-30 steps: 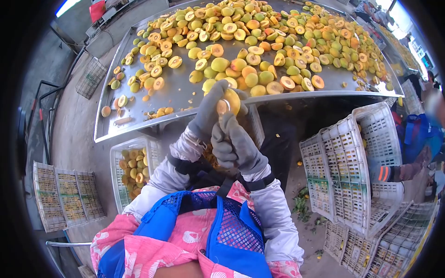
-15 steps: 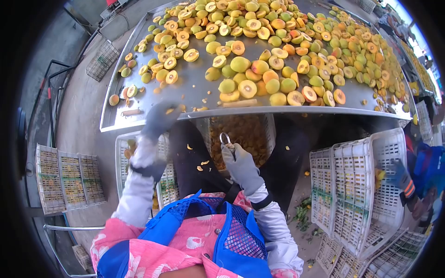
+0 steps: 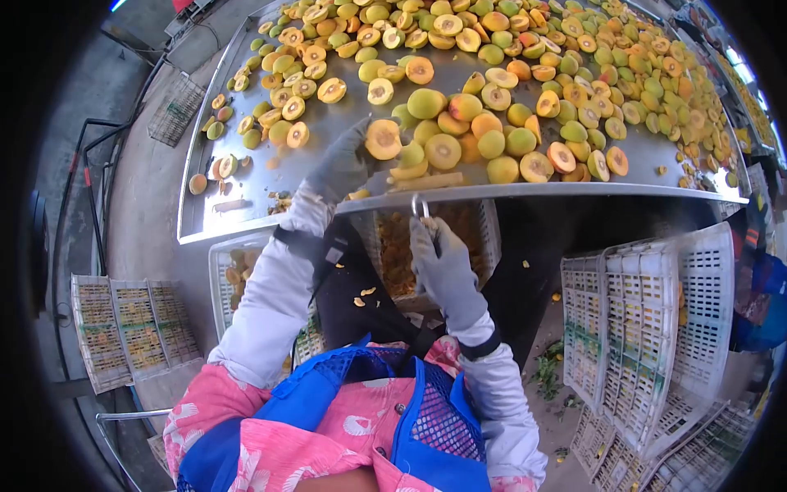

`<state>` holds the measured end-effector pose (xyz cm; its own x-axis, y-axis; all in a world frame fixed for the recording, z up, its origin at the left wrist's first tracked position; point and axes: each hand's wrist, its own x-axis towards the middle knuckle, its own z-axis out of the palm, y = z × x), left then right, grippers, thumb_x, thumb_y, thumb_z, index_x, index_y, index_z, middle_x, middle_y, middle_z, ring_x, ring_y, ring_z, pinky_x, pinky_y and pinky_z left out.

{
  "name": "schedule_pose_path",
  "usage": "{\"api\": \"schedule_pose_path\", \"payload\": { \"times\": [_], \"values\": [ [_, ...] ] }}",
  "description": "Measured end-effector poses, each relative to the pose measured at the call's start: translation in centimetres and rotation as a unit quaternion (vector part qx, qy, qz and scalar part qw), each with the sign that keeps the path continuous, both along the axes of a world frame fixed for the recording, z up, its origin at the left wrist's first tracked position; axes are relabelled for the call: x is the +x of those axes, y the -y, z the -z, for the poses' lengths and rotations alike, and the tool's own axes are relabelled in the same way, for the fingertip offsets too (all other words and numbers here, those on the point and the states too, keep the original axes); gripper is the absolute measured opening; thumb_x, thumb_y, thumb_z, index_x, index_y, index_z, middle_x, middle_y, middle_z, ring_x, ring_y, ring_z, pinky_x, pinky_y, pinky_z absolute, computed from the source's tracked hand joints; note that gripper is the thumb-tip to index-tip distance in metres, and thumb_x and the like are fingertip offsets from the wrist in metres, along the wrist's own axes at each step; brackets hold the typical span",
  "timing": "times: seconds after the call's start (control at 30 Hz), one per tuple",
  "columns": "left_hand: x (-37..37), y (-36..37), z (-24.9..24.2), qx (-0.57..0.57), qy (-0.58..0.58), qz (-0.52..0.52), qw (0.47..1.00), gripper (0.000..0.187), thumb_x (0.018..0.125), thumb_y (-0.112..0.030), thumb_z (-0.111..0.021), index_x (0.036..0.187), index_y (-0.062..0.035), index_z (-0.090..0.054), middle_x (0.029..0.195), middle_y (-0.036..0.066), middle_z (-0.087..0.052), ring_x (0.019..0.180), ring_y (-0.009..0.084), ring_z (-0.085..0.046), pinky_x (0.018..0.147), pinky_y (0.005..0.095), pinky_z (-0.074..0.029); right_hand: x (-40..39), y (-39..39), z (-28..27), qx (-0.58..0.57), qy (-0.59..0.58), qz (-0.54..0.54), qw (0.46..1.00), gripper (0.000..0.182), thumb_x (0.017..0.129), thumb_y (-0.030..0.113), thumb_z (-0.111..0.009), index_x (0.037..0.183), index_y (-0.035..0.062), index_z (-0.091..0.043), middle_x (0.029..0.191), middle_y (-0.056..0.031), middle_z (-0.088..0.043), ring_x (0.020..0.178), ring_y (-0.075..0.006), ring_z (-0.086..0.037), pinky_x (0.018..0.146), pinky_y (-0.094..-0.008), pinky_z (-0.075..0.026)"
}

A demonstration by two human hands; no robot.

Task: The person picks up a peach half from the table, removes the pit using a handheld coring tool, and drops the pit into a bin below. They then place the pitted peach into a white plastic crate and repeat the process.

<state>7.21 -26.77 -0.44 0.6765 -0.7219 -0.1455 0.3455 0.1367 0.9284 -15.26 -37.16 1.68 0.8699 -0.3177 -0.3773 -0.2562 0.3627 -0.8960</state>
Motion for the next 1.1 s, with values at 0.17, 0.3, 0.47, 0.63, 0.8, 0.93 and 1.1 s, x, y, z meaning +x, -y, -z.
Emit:
{"api": "schedule_pose_path", "payload": {
  "times": [0.17, 0.3, 0.47, 0.63, 0.8, 0.93, 1.1],
  "values": [
    [-9.1, 0.0, -3.7, 0.017, 0.285, -0.045, 0.957, 0.042, 0.088, 0.000, -0.063, 0.126, 0.0042, -0.045, 0.118, 0.015, -0.063, 0.106, 0.0232, -0.062, 0.086, 0.0340, -0.055, 0.9, -1.4, -3.5, -0.037, 0.045, 0.003, 0.998, 0.027, 0.101, 0.029, -0.047, 0.105, 0.0042, -0.056, 0.069, 0.0000, -0.051, 0.045, -0.0058, -0.044, 0.039, -0.0220, -0.039],
    [-12.0, 0.9, -5.2, -0.004, 0.191, -0.054, 0.980, 0.035, 0.098, -0.021, -0.055, 0.123, 0.0029, -0.049, 0.108, 0.013, -0.064, 0.090, 0.0155, -0.061, 0.074, 0.0279, -0.053, 0.1, -1.8, -2.3, -0.159, 0.097, 0.036, 0.982, 0.026, 0.101, 0.027, -0.047, 0.101, 0.0041, -0.058, 0.068, 0.0021, -0.052, 0.050, -0.0071, -0.047, 0.044, -0.0232, -0.040],
    [-14.6, 2.9, -6.2, -0.089, 0.079, -0.156, 0.981, 0.035, 0.101, -0.029, -0.048, 0.116, 0.0017, -0.057, 0.097, 0.010, -0.065, 0.079, 0.0133, -0.060, 0.068, 0.0265, -0.052, -1.2, -2.8, -3.3, -0.356, 0.157, 0.116, 0.914, 0.026, 0.099, 0.024, -0.053, 0.097, -0.0025, -0.054, 0.073, -0.0239, -0.061, 0.069, -0.0410, -0.063, 0.058, -0.0402, -0.048],
    [-16.1, 3.5, -7.7, -0.128, -0.022, -0.197, 0.972, 0.030, 0.101, -0.029, -0.050, 0.106, -0.0027, -0.065, 0.088, 0.001, -0.063, 0.075, 0.0056, -0.057, 0.065, 0.0226, -0.049, -1.6, -2.7, -3.9, -0.384, 0.174, 0.138, 0.896, 0.026, 0.099, 0.024, -0.052, 0.097, -0.0022, -0.054, 0.072, -0.0248, -0.060, 0.073, -0.0467, -0.061, 0.058, -0.0421, -0.048],
    [-16.1, 4.1, -7.7, -0.117, 0.056, -0.186, 0.974, 0.030, 0.102, -0.026, -0.048, 0.104, -0.0020, -0.066, 0.085, 0.001, -0.064, 0.075, 0.0057, -0.055, 0.068, 0.0217, -0.047, -1.2, -1.9, -2.3, -0.351, 0.275, 0.133, 0.885, 0.026, 0.099, 0.026, -0.052, 0.100, -0.0004, -0.054, 0.067, -0.0186, -0.060, 0.058, -0.0365, -0.062, 0.051, -0.0388, -0.046],
    [-15.9, 3.9, -7.8, -0.107, 0.061, -0.158, 0.980, 0.030, 0.102, -0.026, -0.048, 0.103, -0.0021, -0.067, 0.084, 0.002, -0.065, 0.074, 0.0054, -0.054, 0.067, 0.0217, -0.046, -2.8, -1.0, -5.1, -0.082, 0.048, 0.019, 0.995, 0.031, 0.101, 0.033, -0.048, 0.099, 0.0025, -0.054, 0.060, -0.0074, -0.055, 0.044, -0.0195, -0.053, 0.041, -0.0313, -0.040],
    [-15.0, 4.5, -4.7, 0.006, 0.099, -0.161, 0.982, 0.035, 0.101, -0.030, -0.048, 0.109, -0.0013, -0.065, 0.089, 0.008, -0.068, 0.080, 0.0109, -0.060, 0.071, 0.0246, -0.049, -2.7, -0.3, -6.0, 0.085, -0.033, -0.007, 0.996, 0.041, 0.100, 0.046, -0.042, 0.092, 0.0072, -0.053, 0.057, -0.0025, -0.049, 0.037, -0.0122, -0.043, 0.034, -0.0280, -0.037]
  ]
}}
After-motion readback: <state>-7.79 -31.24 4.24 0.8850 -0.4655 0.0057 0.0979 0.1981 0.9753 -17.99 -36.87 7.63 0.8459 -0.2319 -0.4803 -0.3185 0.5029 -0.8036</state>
